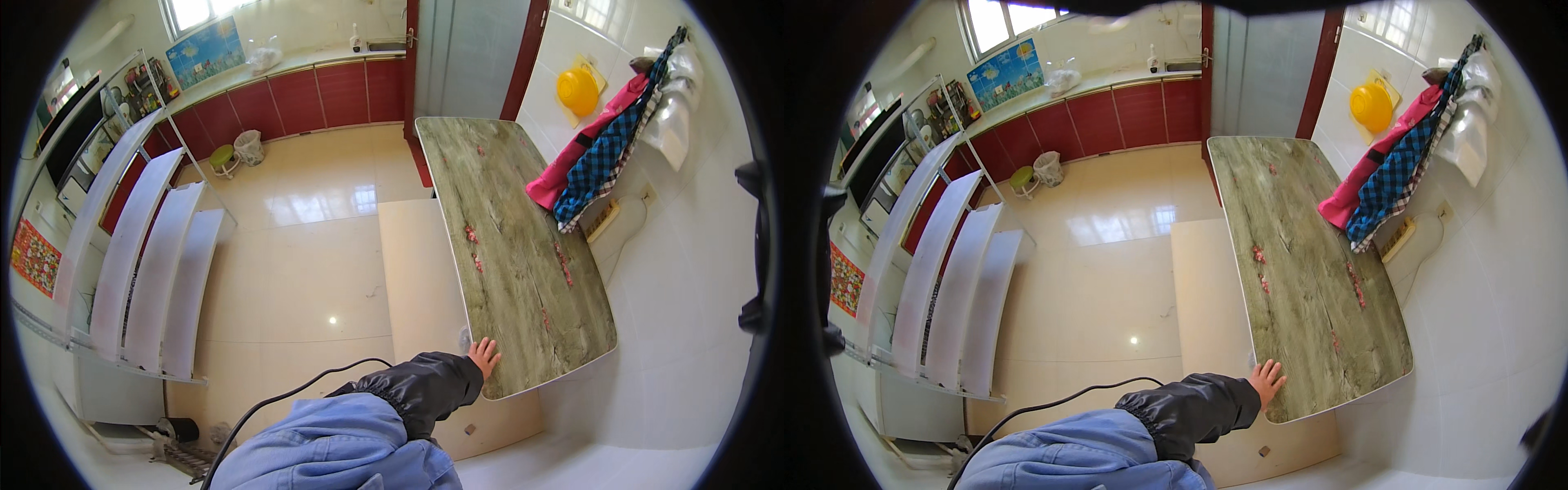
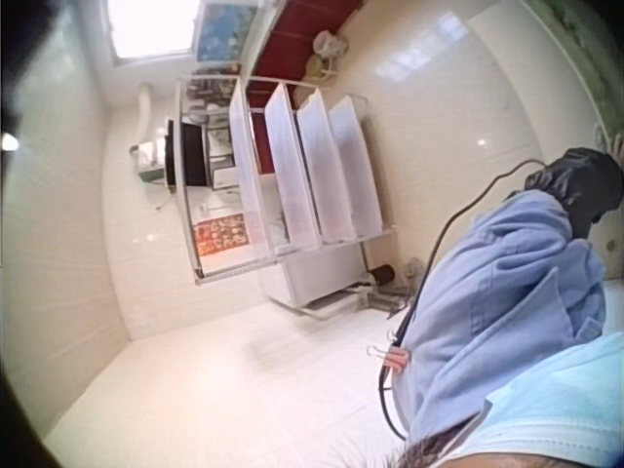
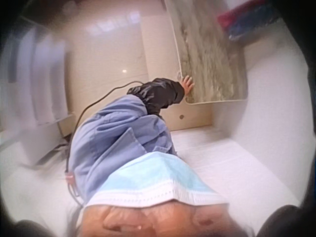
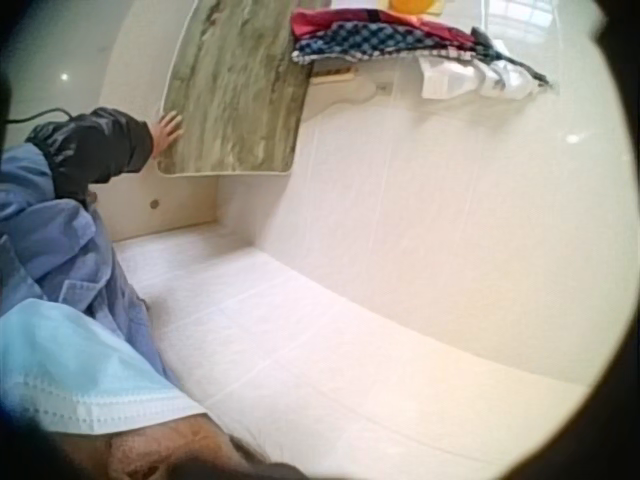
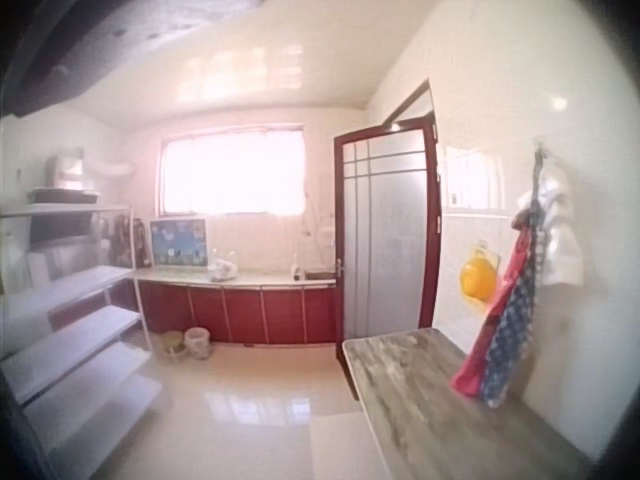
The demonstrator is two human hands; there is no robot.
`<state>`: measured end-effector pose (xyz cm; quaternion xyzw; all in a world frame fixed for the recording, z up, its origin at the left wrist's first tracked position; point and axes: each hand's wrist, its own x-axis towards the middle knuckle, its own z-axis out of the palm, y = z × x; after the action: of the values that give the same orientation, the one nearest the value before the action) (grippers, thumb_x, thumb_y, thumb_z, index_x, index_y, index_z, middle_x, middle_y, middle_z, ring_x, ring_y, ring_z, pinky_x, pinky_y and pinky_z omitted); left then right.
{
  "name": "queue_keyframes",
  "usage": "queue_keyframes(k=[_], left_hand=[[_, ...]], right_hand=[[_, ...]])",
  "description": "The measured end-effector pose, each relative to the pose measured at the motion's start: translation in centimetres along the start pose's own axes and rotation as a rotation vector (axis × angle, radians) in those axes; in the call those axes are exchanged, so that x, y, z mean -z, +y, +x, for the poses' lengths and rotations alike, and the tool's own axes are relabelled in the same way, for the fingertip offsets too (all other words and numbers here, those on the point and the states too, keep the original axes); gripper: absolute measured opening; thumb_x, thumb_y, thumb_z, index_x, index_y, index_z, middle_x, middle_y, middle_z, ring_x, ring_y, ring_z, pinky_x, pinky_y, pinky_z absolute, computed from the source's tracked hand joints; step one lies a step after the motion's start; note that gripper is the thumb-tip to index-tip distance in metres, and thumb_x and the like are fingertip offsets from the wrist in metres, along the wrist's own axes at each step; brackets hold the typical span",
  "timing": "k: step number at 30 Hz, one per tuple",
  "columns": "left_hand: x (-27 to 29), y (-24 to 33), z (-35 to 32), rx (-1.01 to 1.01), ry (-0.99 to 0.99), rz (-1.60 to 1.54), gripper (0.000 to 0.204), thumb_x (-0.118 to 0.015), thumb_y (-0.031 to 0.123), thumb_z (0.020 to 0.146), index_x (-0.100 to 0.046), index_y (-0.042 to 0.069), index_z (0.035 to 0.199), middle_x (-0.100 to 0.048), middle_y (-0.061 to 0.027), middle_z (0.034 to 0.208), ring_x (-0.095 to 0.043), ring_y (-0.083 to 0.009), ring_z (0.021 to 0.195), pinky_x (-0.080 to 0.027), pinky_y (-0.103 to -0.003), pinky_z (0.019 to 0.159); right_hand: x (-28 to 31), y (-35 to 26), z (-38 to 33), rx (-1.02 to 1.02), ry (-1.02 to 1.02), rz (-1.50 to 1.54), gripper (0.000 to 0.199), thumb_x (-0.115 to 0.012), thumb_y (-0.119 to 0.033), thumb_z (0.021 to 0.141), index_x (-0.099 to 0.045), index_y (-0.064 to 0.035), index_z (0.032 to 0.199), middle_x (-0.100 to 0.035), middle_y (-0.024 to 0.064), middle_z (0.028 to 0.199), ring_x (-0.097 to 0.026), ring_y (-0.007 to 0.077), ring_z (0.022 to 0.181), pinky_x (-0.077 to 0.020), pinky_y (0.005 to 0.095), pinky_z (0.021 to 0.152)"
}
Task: The person wipes a small table and adjacent wall with a cloth, moving a yellow basket and cutting board to reach the wall. The person then wipes the kitchen counter and returns to wipe the table and wall again.
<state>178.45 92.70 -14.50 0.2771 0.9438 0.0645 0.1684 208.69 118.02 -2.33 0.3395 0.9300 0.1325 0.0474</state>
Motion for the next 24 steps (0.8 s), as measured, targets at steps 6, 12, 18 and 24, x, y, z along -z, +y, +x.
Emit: queue_keyframes(k=[6,12,18,24], left_hand=[[-1.0,0.4,0.8,0.046,-0.052,-0.028,0.119,-0.083,0.054,0.066,-0.022,0.013,0.160,-0.010,-0.0260,0.164,-0.011,-0.0488,0.149,-0.021,-0.066,0.112],[-1.0,0.5,-0.8,0.004,0.068,0.085,0.061,-0.049,0.037,0.096,-0.041,0.007,0.149,-0.031,-0.0285,0.157,-0.024,-0.0538,0.144,-0.025,-0.069,0.111],[-0.7,0.6,-3.5,-0.200,0.133,0.040,0.115,-0.080,0.066,0.062,-0.039,0.002,0.147,-0.024,-0.0364,0.152,-0.026,-0.0563,0.138,-0.033,-0.062,0.106],[4.5,3.7,-0.2,-0.239,-0.141,0.162,0.122,-0.076,0.067,0.074,-0.015,0.006,0.159,-0.006,-0.0292,0.163,-0.007,-0.0489,0.150,-0.022,-0.066,0.113]], right_hand=[[3.0,1.9,0.7,-0.053,0.111,-0.033,0.028,-0.058,-0.016,0.086,-0.060,-0.0094,0.113,-0.063,0.0157,0.116,-0.060,0.0340,0.109,-0.0431,0.0496,0.097],[5.4,11.9,-3.9,-0.198,0.362,-0.053,0.022,-0.056,-0.014,0.088,-0.061,-0.0050,0.107,-0.063,0.0175,0.113,-0.059,0.0355,0.110,-0.0416,0.0501,0.101],[-1.9,14.5,-16.2,-0.486,-0.067,-0.093,0.018,-0.054,-0.018,0.087,-0.068,-0.0073,0.090,-0.063,0.0147,0.105,-0.053,0.0323,0.116,-0.0347,0.0497,0.108],[9.0,16.2,-15.5,-0.238,0.303,-0.416,0.015,-0.058,-0.018,0.083,-0.070,-0.0103,0.079,-0.062,0.0103,0.097,-0.053,0.0302,0.102,-0.0408,0.0506,0.091]])
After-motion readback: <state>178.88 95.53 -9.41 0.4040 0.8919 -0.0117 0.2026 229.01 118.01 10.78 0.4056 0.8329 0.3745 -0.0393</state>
